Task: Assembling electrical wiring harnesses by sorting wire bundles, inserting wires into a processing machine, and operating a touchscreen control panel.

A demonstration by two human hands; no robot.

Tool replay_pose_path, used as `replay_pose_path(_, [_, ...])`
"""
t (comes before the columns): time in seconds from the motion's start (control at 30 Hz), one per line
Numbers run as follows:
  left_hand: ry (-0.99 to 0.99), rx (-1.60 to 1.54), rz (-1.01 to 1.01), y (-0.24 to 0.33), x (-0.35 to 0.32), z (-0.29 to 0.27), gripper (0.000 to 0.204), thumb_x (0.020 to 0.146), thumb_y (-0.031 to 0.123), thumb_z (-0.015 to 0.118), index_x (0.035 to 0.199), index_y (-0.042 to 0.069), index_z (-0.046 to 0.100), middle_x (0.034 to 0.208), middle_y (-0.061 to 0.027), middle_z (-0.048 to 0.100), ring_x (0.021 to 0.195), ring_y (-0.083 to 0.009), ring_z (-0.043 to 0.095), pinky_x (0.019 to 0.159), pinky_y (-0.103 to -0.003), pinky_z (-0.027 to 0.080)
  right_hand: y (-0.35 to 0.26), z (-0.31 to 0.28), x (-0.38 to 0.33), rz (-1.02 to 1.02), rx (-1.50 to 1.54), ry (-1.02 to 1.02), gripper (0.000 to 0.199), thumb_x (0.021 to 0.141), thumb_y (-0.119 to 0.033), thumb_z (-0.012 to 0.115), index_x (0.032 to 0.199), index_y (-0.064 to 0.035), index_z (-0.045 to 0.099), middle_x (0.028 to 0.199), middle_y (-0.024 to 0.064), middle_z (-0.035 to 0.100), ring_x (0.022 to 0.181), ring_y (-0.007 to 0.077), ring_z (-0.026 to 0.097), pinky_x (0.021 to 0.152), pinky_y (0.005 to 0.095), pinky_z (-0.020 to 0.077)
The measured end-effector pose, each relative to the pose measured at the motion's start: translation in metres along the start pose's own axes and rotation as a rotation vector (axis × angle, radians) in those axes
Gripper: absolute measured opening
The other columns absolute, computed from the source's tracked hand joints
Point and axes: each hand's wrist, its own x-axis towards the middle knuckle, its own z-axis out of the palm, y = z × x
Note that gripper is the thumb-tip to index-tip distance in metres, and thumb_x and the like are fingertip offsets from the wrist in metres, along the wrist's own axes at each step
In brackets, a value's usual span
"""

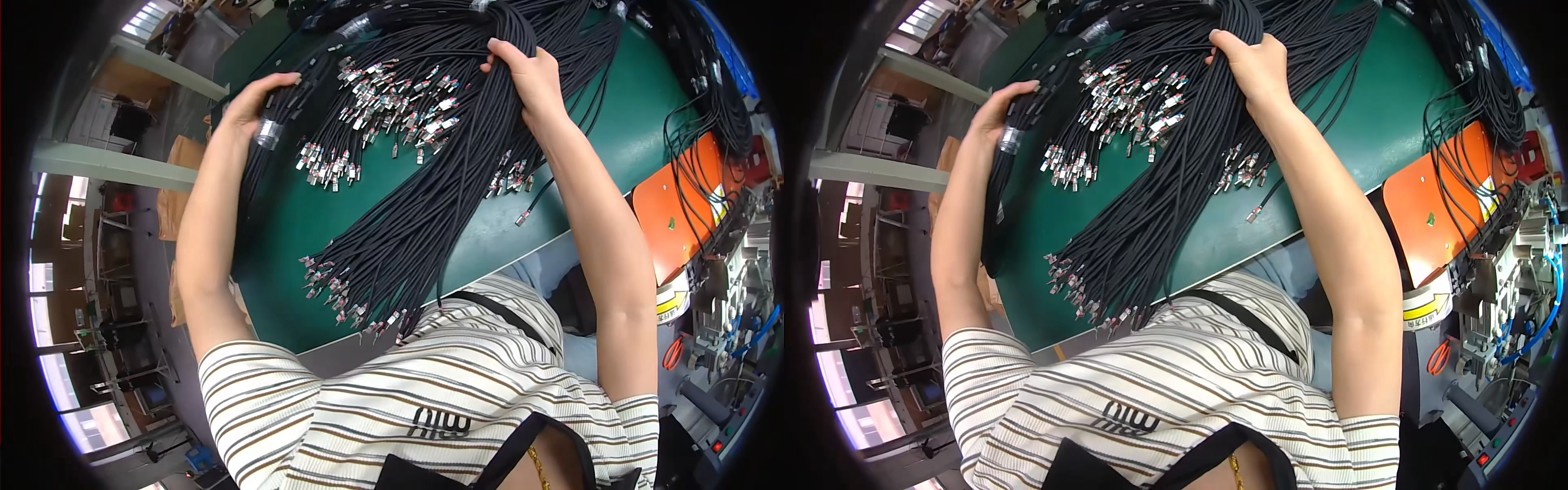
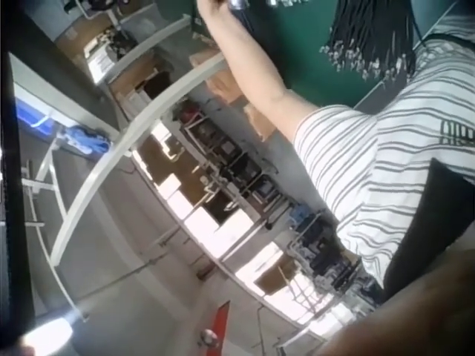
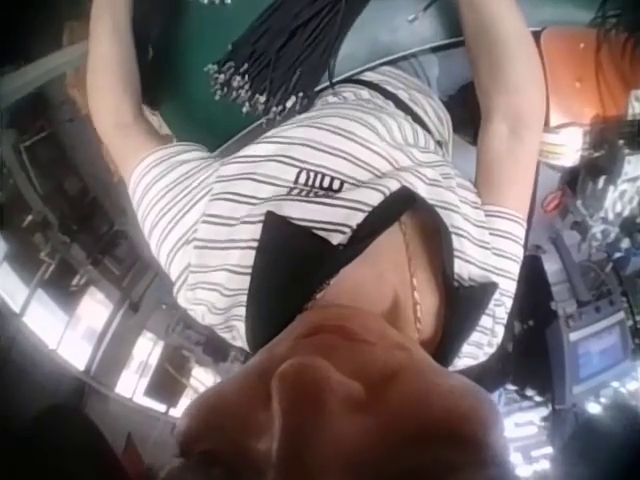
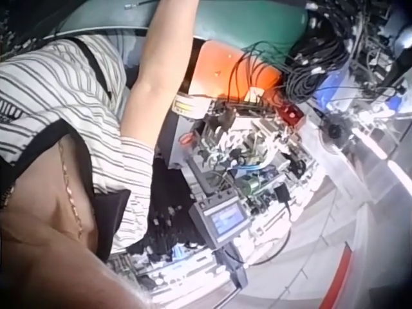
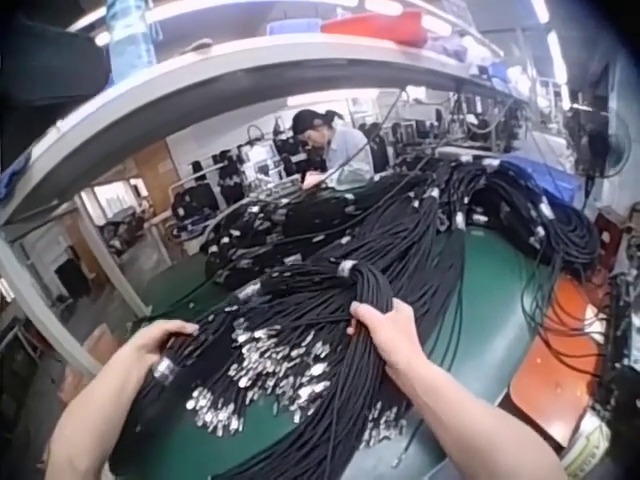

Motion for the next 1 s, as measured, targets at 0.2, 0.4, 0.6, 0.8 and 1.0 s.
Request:
replay_pose_path(0.2, [0.167, 0.312, 0.511, 0.058, -0.064, 0.063, 0.028, 0.08, 0.01, 0.074, 0.103, -0.005, 0.069, 0.097, -0.0144, 0.072, 0.083, -0.0188, 0.071, 0.079, -0.03, 0.058, -0.001, 0.018, -0.026, -0.857, -0.913, 0.267, 0.074, 0.08, -0.034, 0.075, 0.133, 0.0067, 0.044, 0.142, 0.0255, 0.039, 0.133, 0.0408, 0.037, 0.109, 0.0519, 0.0282])
replay_pose_path(0.4, [-0.039, 0.751, 0.801, 0.104, -0.098, 0.246, 0.083, 0.076, 0.026, 0.085, 0.136, -0.012, 0.042, 0.106, -0.0204, 0.067, 0.092, -0.0186, 0.067, 0.079, -0.026, 0.054, -0.087, 0.093, -0.118, -0.335, 0.209, -0.65, 0.098, 0.073, -0.044, 0.084, 0.141, 0.0067, 0.035, 0.143, 0.025, 0.042, 0.134, 0.0345, 0.042, 0.111, 0.0431, 0.0361])
replay_pose_path(0.6, [-0.37, 0.688, 1.056, 0.093, -0.032, 0.335, 0.064, 0.083, 0.032, 0.078, 0.126, -0.008, 0.051, 0.096, -0.012, 0.066, 0.08, -0.0172, 0.066, 0.067, -0.028, 0.053, -0.128, -0.005, -0.133, 0.136, 0.76, 0.084, 0.033, 0.091, -0.03, 0.064, 0.105, -0.0005, 0.056, 0.081, 0.0099, 0.061, 0.075, 0.0237, 0.06, 0.077, 0.0375, 0.051])
replay_pose_path(0.8, [-0.484, 0.933, 1.045, -0.033, 0.083, 0.438, 0.104, 0.066, 0.058, 0.082, 0.13, -0.014, 0.045, 0.122, -0.0308, 0.057, 0.114, -0.0362, 0.059, 0.095, -0.041, 0.049, -0.131, -0.167, -0.151, 0.045, 1.224, 0.081, 0.035, 0.095, -0.037, 0.056, 0.101, -0.0034, 0.054, 0.067, -0.0069, 0.044, 0.054, 0.003, 0.044, 0.054, 0.0212, 0.0362])
replay_pose_path(1.0, [-0.403, 1.39, 1.148, -0.103, 0.127, 0.512, 0.078, 0.067, 0.056, 0.08, 0.117, -0.002, 0.062, 0.11, -0.0239, 0.062, 0.108, -0.0396, 0.058, 0.093, -0.046, 0.048, -0.116, -0.189, -0.182, 0.139, 0.728, 0.401, 0.041, 0.097, -0.036, 0.058, 0.121, -0.0028, 0.054, 0.089, 0.0061, 0.062, 0.062, 0.015, 0.055, 0.059, 0.0286, 0.0445])
